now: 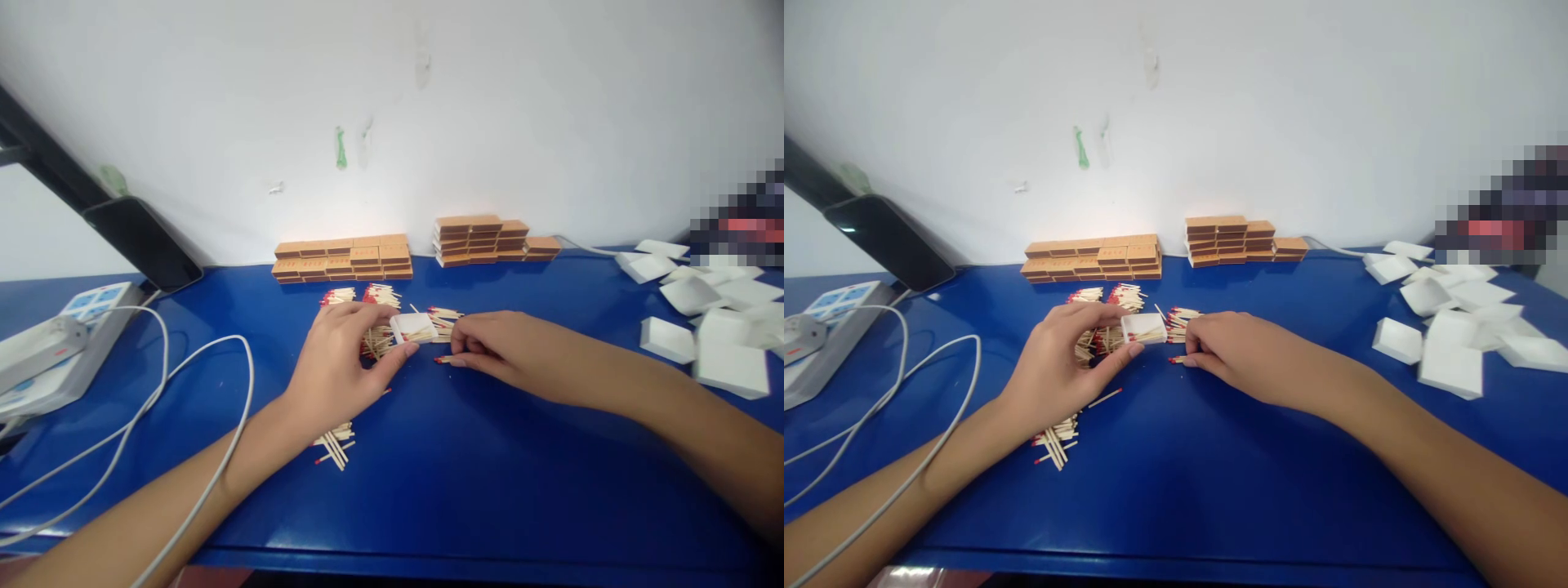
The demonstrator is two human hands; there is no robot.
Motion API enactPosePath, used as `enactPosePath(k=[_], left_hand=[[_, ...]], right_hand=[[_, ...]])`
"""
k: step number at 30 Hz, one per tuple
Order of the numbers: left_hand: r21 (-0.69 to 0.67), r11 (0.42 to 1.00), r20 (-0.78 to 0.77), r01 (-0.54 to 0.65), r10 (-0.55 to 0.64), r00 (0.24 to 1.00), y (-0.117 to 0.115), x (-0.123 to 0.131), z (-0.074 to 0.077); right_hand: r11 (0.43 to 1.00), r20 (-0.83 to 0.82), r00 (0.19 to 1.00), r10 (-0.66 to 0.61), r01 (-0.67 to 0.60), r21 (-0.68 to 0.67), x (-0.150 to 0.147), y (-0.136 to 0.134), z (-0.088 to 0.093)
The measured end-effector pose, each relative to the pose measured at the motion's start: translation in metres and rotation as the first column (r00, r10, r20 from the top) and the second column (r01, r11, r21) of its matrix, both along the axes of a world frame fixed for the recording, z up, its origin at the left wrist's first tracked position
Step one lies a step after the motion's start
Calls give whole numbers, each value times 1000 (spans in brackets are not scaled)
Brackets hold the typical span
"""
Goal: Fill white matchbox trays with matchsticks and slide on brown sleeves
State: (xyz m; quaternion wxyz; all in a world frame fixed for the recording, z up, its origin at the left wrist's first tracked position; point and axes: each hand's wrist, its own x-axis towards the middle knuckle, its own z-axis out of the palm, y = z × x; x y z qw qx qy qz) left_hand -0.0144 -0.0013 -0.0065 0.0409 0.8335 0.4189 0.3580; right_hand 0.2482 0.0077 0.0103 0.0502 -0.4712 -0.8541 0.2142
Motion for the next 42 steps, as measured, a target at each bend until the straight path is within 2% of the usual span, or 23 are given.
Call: enactPosePath(k=[4,12,20,28,36,42], left_hand=[[9,1000,0,4,-4,1000,-1,1,1],[11,1000,-5,-7,7,1000,3,0,-1],[7,1000,-4,-2,2,1000,1,0,-1],[24,1000,-3,12,-12,1000,0,1,-1],[12,1000,2,20,-20,1000,1,1,-3],[16,1000,-6,19,-18,1000,1,1,-2]], right_hand=[[1000,23,1000,-12,12,18,0,-1,0],[996,-38,999,-4,8,86,16,6,4],[1000,-45,999,-5,4,-23,1,1,6],[994,40,999,-29,25,106,-1,1,3],[999,30,999,-23,22,46,-2,3,2],[996,31,999,11,-13,84,1,3,-2]])
